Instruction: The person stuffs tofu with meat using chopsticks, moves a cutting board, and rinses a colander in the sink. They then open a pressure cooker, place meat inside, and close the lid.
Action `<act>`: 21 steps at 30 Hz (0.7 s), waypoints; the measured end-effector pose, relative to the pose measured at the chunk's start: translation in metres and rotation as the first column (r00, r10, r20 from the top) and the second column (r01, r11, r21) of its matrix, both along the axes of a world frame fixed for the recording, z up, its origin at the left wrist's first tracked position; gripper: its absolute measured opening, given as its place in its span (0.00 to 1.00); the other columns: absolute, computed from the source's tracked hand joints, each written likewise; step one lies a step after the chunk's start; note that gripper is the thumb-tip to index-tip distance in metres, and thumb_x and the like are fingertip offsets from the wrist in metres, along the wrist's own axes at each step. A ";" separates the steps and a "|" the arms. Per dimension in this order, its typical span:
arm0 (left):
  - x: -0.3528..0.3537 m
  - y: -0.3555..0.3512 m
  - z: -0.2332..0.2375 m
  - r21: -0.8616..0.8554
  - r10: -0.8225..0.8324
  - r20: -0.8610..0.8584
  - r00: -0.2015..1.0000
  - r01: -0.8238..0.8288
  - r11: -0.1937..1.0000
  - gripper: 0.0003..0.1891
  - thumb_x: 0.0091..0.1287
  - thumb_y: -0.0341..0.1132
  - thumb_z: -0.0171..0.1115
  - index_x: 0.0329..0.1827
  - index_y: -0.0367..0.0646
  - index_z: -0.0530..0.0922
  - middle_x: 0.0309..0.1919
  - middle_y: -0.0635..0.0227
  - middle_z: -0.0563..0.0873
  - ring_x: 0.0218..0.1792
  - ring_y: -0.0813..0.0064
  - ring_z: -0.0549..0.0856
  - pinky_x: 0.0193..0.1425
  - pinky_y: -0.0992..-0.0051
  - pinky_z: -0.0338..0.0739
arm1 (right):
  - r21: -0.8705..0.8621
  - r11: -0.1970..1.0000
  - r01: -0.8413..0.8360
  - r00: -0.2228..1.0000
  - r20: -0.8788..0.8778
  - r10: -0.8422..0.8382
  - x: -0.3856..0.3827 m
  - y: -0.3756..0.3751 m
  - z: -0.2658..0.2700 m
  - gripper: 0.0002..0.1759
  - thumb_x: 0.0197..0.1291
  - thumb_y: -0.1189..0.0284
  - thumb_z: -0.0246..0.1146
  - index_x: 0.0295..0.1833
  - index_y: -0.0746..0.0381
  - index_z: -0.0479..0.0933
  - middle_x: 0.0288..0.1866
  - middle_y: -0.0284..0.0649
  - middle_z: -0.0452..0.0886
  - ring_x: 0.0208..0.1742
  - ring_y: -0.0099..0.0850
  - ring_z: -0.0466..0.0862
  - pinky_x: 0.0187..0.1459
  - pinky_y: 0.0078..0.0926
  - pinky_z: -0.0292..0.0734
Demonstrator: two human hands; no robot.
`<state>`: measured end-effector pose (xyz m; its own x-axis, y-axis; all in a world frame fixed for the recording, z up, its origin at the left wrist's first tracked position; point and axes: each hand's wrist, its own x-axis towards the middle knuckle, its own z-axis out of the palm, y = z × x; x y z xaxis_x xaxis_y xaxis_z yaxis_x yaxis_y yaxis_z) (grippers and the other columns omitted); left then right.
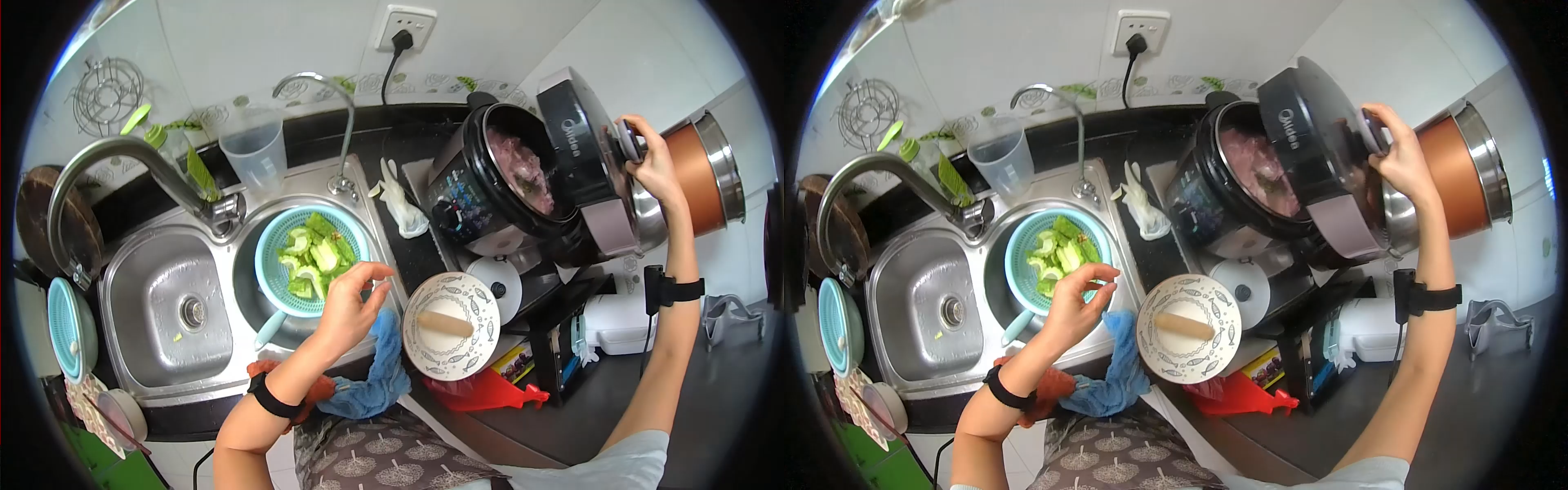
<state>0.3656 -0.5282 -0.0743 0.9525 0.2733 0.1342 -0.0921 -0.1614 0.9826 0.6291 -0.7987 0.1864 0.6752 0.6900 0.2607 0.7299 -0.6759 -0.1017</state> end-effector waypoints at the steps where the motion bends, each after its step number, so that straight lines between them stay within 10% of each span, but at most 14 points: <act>1: -0.006 0.002 -0.003 -0.009 0.002 -0.009 1.000 -0.002 1.000 0.08 0.55 0.24 0.57 0.39 0.37 0.76 0.34 0.59 0.80 0.36 0.66 0.80 0.39 0.73 0.75 | -0.015 1.000 0.024 1.000 0.008 -0.024 -0.002 -0.002 -0.001 0.33 0.28 0.89 0.51 0.50 0.65 0.68 0.45 0.40 0.73 0.53 0.34 0.72 0.57 0.23 0.62; 13: -0.040 0.029 -0.013 -0.014 -0.074 -0.126 0.989 0.073 0.997 0.07 0.54 0.24 0.57 0.37 0.35 0.76 0.29 0.57 0.82 0.31 0.65 0.82 0.34 0.71 0.75 | 0.067 0.992 0.106 0.993 -0.061 -0.102 -0.029 -0.001 0.018 0.36 0.32 0.92 0.50 0.56 0.64 0.65 0.47 0.37 0.68 0.50 0.25 0.70 0.54 0.15 0.61; 21: -0.049 0.013 0.004 0.346 -0.414 -0.018 0.910 0.394 0.851 0.06 0.53 0.26 0.58 0.33 0.37 0.76 0.27 0.55 0.80 0.28 0.61 0.80 0.34 0.70 0.74 | 0.103 0.988 0.114 0.992 -0.069 -0.107 -0.031 0.002 0.028 0.36 0.33 0.89 0.54 0.57 0.62 0.65 0.48 0.41 0.71 0.52 0.30 0.70 0.53 0.22 0.66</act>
